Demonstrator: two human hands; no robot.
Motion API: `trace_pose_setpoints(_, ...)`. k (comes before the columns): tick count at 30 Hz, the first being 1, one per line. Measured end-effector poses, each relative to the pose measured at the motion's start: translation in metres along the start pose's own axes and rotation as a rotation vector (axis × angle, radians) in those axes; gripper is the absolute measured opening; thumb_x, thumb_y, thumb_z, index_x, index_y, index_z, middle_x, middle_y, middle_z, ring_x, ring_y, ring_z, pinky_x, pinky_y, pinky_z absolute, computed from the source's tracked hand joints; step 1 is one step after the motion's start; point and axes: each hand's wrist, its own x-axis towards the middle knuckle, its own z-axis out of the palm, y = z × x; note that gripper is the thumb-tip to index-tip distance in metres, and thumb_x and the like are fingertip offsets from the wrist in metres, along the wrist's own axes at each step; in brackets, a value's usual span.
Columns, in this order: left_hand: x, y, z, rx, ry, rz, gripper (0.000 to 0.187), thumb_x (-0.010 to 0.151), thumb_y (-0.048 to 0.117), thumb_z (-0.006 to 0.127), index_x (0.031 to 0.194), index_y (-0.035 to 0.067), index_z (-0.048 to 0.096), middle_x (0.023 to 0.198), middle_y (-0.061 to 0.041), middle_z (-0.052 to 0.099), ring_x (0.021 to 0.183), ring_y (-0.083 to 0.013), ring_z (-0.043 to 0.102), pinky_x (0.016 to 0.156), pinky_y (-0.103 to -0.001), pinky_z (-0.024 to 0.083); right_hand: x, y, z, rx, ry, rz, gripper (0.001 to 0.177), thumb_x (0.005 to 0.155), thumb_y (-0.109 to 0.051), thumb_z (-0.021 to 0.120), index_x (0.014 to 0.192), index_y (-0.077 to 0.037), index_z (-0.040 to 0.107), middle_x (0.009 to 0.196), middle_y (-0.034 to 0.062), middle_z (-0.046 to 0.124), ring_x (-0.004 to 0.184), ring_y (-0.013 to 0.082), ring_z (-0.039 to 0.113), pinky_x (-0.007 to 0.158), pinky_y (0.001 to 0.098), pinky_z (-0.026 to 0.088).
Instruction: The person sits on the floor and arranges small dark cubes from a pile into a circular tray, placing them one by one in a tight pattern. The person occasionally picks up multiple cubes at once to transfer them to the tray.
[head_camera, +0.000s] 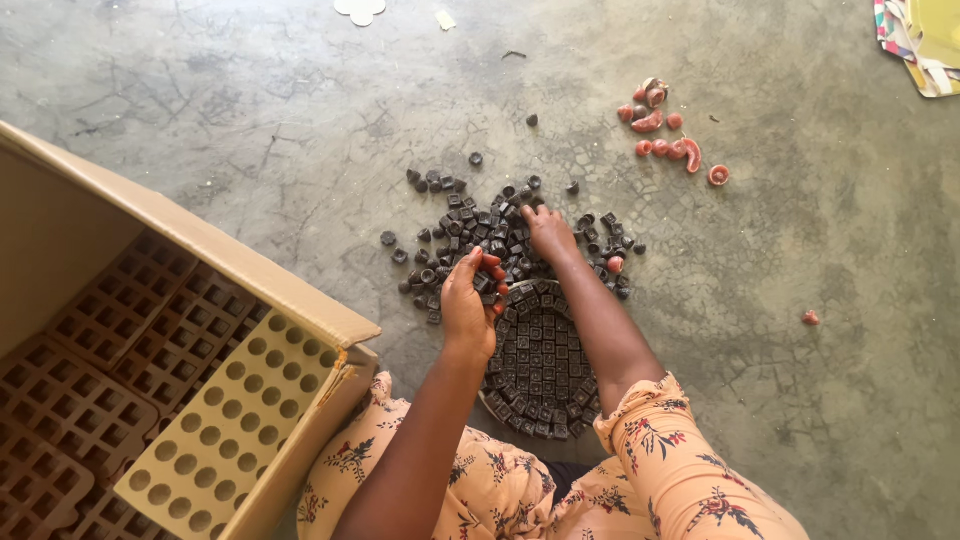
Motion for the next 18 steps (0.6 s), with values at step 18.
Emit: trace_pose_setpoints(18,0.007,-0.008,-0.001,0.009,-0.057,0.004,0.027,0.097,0.036,0.062,0.09,0.01,0.066,0.08,-0.002,0.063,0.066,-0.0134,0.058,0.053,-0.027,0.04,-0.003,-0.001,-0.001,-0.042,0.1,-0.044,0.028,0.095,-0.009,0.054,0.115,-0.019,0.071,0.119,0.0112,0.066,0.112,0.0366,0.063,0.091,0.0471,0.057)
